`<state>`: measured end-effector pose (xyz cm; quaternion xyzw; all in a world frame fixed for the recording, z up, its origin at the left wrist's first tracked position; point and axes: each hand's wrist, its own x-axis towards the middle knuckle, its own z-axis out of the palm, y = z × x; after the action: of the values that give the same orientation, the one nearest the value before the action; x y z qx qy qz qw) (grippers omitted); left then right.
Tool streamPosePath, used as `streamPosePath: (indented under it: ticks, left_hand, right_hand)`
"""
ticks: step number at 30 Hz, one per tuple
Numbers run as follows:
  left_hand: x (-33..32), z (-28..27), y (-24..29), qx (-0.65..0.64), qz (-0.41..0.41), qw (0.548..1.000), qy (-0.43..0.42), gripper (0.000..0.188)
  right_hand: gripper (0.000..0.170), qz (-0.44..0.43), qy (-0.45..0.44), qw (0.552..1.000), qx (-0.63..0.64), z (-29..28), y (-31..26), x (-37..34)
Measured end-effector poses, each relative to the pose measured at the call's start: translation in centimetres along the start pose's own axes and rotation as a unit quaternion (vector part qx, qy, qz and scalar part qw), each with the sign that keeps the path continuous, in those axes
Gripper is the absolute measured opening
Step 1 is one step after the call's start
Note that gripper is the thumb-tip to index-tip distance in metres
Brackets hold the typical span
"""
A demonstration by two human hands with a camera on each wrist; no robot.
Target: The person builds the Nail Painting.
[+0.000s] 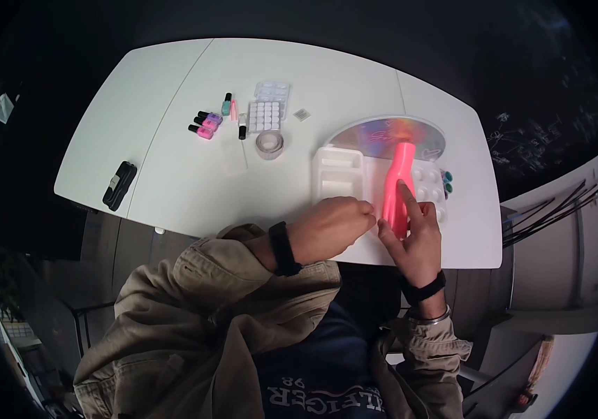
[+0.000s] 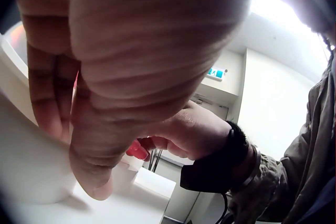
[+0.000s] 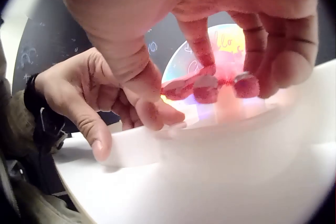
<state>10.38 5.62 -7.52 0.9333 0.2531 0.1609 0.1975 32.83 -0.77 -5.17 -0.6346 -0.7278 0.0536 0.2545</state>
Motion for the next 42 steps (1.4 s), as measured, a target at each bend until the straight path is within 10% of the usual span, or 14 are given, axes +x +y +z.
streamPosePath:
  ticks: [7, 13, 27, 35, 42]
  left_hand:
    - [-0.2, 0.9, -0.3, 0.018, 0.025, 0.998, 0.05, 0.025]
    - [0.0, 1.1, 0.0, 0.042, 0.044, 0.996, 0.071, 0.019]
    - [-0.1, -0.5, 0.5, 0.009, -0.022, 0.999, 0.032, 0.022]
    - [-2.0, -2.3, 0.2, -0.017, -0.071, 0.996, 0.056, 0.016]
    - [-4.8, -4.1, 1.1, -0.005, -0.103, 0.994, 0.046, 0.023]
  right_hand:
    - [0.081, 0.013, -0.089, 0.991, -0.097, -1.7, -0.7, 1.8]
    - [0.086, -0.123, 0.027, 0.983, -0.133, -0.1, 1.2, 2.3]
    - [0.08, -0.035, -0.045, 0.988, -0.147, -0.2, -0.4, 2.3]
    - [0.087, -0.061, -0.14, 0.985, 0.083, -2.8, -0.9, 1.3]
    - [0.031, -0.014, 0.123, 0.989, 0.08, -6.7, 5.3, 2.7]
